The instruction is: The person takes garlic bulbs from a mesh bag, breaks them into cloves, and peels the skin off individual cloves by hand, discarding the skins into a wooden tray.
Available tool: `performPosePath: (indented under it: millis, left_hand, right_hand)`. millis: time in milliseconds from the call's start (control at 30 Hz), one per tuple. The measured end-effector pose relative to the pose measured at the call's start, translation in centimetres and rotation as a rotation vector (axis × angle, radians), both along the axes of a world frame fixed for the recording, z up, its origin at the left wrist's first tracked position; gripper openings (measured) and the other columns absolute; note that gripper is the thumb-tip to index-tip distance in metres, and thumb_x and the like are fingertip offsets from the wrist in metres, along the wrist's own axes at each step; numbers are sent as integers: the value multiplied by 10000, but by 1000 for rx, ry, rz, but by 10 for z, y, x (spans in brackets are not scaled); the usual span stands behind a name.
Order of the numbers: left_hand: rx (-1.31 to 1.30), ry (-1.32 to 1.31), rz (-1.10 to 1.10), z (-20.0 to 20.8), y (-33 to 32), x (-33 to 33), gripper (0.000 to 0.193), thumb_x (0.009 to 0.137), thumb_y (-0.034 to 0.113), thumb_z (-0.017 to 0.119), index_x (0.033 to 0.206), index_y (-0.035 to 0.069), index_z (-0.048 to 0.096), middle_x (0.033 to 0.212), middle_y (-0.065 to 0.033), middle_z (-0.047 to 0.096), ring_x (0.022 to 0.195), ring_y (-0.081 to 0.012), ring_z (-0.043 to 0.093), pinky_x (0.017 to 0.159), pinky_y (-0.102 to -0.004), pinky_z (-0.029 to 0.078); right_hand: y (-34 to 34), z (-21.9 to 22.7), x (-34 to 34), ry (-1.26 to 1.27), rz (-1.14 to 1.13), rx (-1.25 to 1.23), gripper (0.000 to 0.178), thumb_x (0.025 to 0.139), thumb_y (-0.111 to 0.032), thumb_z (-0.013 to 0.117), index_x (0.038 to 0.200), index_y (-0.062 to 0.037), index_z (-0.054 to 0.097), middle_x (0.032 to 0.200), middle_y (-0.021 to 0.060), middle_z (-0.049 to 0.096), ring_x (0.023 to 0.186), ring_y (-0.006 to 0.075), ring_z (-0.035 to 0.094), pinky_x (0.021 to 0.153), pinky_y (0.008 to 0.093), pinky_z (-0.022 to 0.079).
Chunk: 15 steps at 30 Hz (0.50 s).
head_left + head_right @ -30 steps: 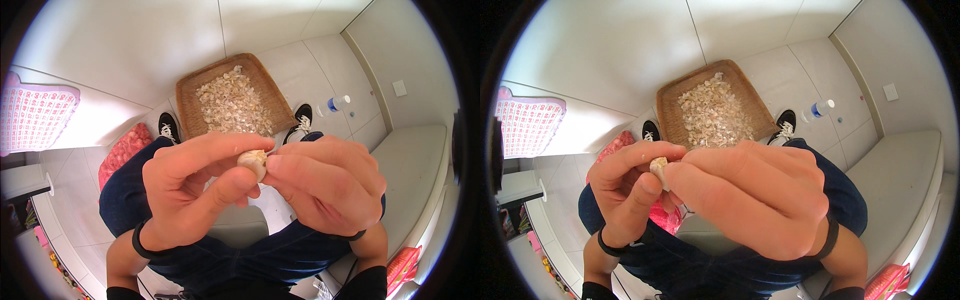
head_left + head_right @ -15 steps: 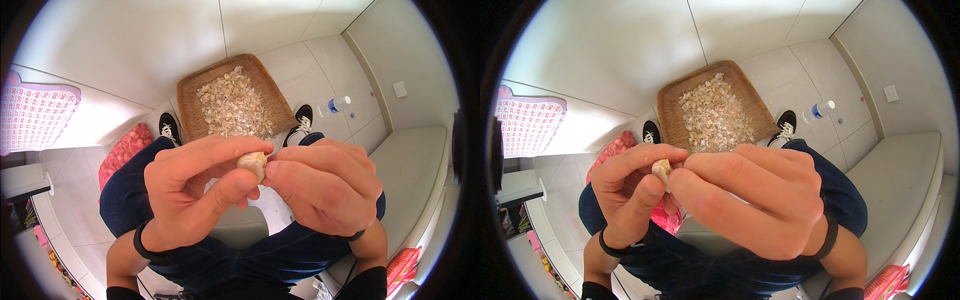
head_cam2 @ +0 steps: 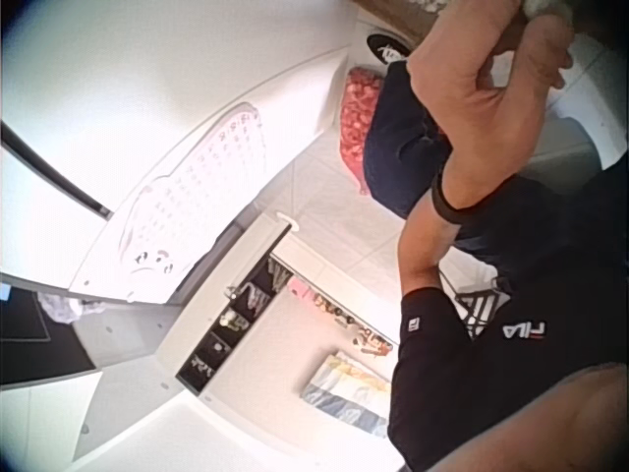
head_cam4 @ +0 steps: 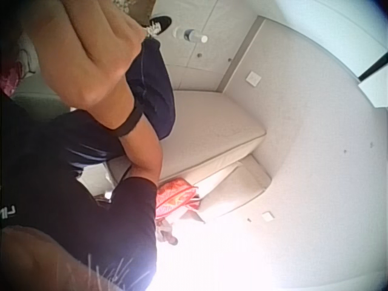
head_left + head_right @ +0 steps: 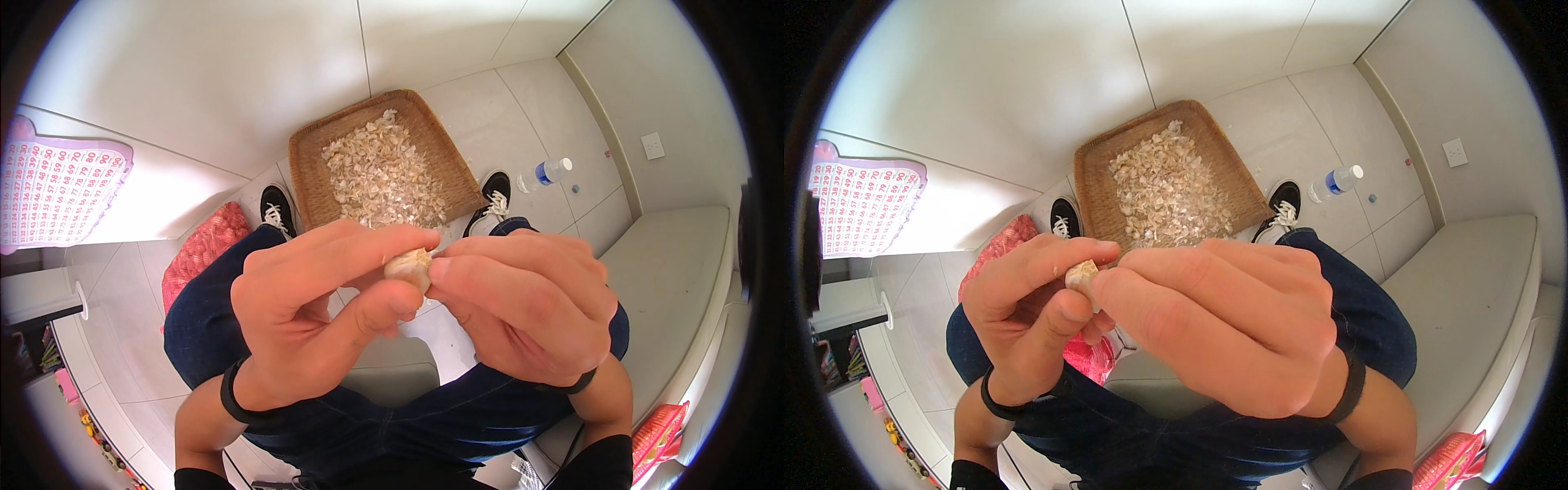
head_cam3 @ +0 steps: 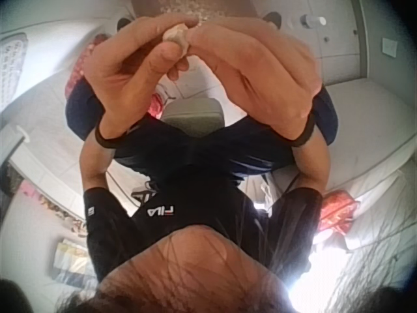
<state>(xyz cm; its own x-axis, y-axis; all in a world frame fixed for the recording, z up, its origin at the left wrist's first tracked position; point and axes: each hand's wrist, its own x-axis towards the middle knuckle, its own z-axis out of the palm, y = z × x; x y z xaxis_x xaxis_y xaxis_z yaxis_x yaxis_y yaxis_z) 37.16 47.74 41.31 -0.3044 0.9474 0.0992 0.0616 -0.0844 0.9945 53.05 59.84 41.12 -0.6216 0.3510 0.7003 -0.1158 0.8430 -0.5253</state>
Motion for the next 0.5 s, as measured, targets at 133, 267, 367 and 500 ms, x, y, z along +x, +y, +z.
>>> performPosePath:
  millis: [133, 267, 367, 500]
  left_hand:
    - [62, 149, 13, -3, 1, -2, 455, 933, 326, 725, 1116, -88, 686, 825, -91, 659, 600, -103, 625, 538, -201, 440]
    - [58, 143, 63, -4, 0, 1, 456, 925, 343, 732, 1094, -79, 698, 807, -84, 658, 606, -105, 638, 539, -198, 448]
    - [51, 154, 70, -5, -1, 1, 461, 921, 350, 735, 1088, -78, 701, 804, -82, 658, 608, -103, 638, 542, -198, 450]
    - [60, 182, 78, -5, -1, 1, 462, 915, 356, 742, 1069, -78, 706, 802, -80, 660, 603, -100, 632, 542, -195, 443]
  right_hand:
    - [-1, -2, -1, 3, -13, -29, 283, 706, 32, 834, 953, -16, 703, 802, 112, 710, 625, 214, 686, 534, 270, 533]
    - [-3, 3, -1, -32, -17, -55, 273, 714, 30, 832, 951, -14, 703, 814, 102, 715, 654, 228, 694, 557, 273, 534]
    - [-5, 3, -2, -38, -14, -100, 271, 719, 40, 825, 956, -10, 702, 829, 100, 720, 686, 236, 700, 576, 276, 536]
    - [-6, 2, -2, -35, -1, -154, 275, 726, 63, 810, 970, 1, 699, 842, 110, 721, 702, 241, 699, 586, 284, 537]
